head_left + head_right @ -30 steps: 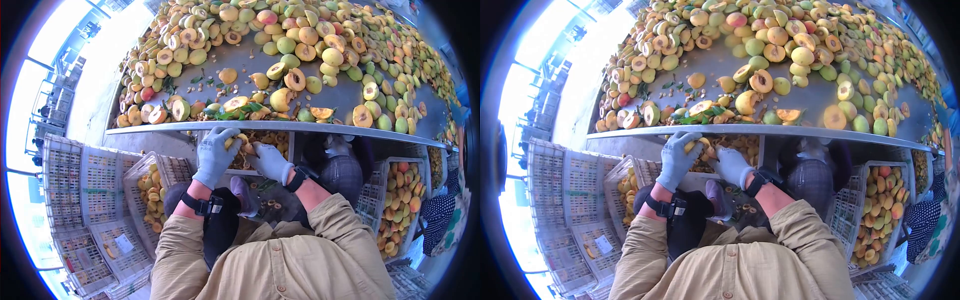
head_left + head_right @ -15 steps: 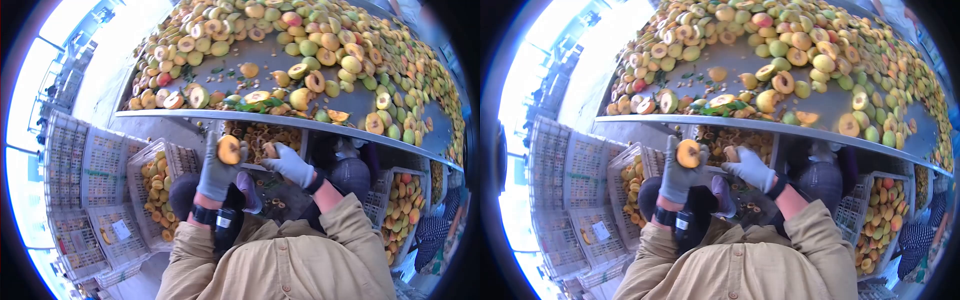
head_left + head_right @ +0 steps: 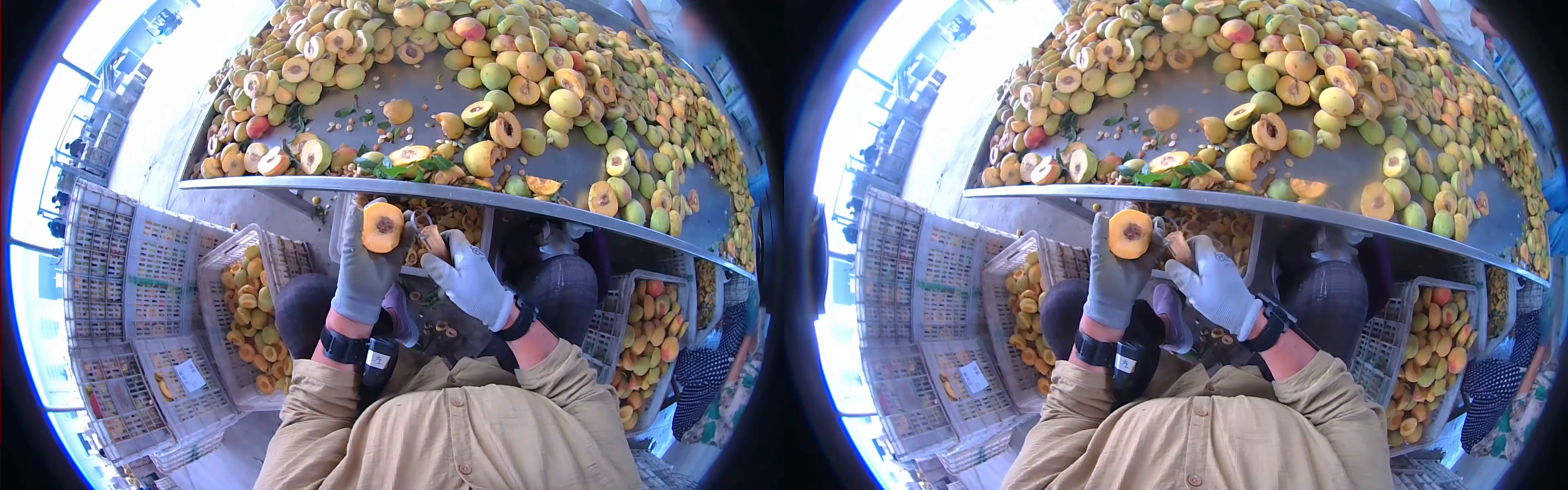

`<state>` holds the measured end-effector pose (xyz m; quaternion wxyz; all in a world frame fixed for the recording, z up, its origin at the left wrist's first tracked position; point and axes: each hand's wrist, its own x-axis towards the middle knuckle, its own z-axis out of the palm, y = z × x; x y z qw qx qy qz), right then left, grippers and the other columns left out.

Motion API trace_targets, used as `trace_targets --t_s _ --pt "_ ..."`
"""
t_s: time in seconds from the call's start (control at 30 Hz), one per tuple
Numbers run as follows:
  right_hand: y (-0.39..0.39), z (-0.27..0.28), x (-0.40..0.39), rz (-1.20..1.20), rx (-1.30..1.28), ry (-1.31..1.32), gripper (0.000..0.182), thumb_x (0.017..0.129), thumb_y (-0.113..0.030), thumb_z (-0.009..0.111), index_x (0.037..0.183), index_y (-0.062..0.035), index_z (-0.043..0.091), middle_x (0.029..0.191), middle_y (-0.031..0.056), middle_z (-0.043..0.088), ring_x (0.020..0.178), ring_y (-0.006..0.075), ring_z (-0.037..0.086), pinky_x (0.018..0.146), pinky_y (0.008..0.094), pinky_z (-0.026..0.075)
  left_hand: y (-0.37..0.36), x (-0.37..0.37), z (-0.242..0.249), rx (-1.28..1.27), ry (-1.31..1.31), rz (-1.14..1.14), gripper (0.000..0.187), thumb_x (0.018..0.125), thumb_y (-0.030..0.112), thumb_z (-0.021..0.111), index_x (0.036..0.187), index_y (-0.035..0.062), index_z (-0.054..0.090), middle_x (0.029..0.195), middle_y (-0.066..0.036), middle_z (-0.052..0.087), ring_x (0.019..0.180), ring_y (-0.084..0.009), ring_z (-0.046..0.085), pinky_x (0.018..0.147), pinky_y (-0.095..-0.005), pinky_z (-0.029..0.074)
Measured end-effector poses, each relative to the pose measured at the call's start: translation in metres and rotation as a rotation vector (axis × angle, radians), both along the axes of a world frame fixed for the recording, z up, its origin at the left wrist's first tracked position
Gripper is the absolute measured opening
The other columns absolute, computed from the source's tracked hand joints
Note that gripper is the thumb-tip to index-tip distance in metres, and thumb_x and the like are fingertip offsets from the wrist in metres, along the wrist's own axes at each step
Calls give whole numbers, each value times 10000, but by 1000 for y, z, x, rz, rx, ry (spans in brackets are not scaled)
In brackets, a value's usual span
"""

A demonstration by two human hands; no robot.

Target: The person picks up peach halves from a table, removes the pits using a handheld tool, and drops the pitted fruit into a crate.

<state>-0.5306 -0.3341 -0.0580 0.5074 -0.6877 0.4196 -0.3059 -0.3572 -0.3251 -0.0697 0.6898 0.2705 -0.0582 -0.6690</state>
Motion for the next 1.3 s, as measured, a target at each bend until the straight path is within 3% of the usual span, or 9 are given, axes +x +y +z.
trace_targets --t_s 0.07,0.27,0.33,0.43,0.63,0.73,0.77,0.97,1.3 --pt "0 4 -1 21 46 -17 256 871 -246 572 912 -12 475 744 221 583 732 399 586 603 442 436 -2 -3 2 9 -29 -7 497 905 463 480 1197 61 459 1113 -139 542 1009 -275 550 893 -424 471" --pt "5 4 1 -108 -330 94 237 866 -252 581 931 -40 496 678 185 592 657 366 601 558 433 453 -10 -22 7 -34 -98 -30 459 942 426 401 1240 78 442 1141 -153 537 1018 -297 565 871 -444 490" --pt "5 6 3 -126 -309 125 234 866 -263 584 950 -57 511 694 176 604 664 355 610 567 428 467 -13 -27 9 -48 -193 -24 453 951 420 367 1246 84 439 1147 -163 534 1018 -303 566 874 -449 489" --pt "2 5 6 -149 -321 160 245 867 -272 584 973 -61 516 699 170 610 664 350 613 571 424 473 -13 -33 21 -92 -117 -19 448 956 410 337 1239 78 440 1134 -167 539 1032 -305 561 877 -444 487" --pt "1 10 8 -164 -330 200 255 854 -190 605 1007 -18 497 775 213 600 711 396 595 575 426 475 -17 -42 25 -38 -225 66 504 937 488 381 1222 77 437 1063 -121 561 891 -256 598 813 -424 512" --pt "5 9 13 -219 -408 189 251 843 -183 615 991 -18 495 756 205 598 683 390 595 556 425 471 -15 -55 37 2 -453 120 525 919 524 409 1218 93 432 1036 -102 561 860 -214 592 790 -383 517" --pt "5 8 14 -232 -433 197 250 840 -181 617 984 -18 494 748 202 596 672 387 594 549 425 469 -13 -53 37 -60 -435 72 506 920 512 417 1212 99 428 1025 -92 563 893 -186 583 796 -341 514" --pt "3 8 16 -208 -381 285 229 838 -172 613 941 -12 485 714 200 585 644 381 593 527 426 461 -18 -58 32 -11 -327 128 480 923 501 415 1174 94 454 1015 -75 572 905 -178 582 795 -329 513" --pt "-1 -2 17 -64 -352 130 210 839 -142 582 941 10 480 711 226 576 639 395 587 535 418 469 -21 -59 34 -103 -624 272 355 936 375 483 1037 47 572 912 -55 611 769 -136 599 707 -245 506"
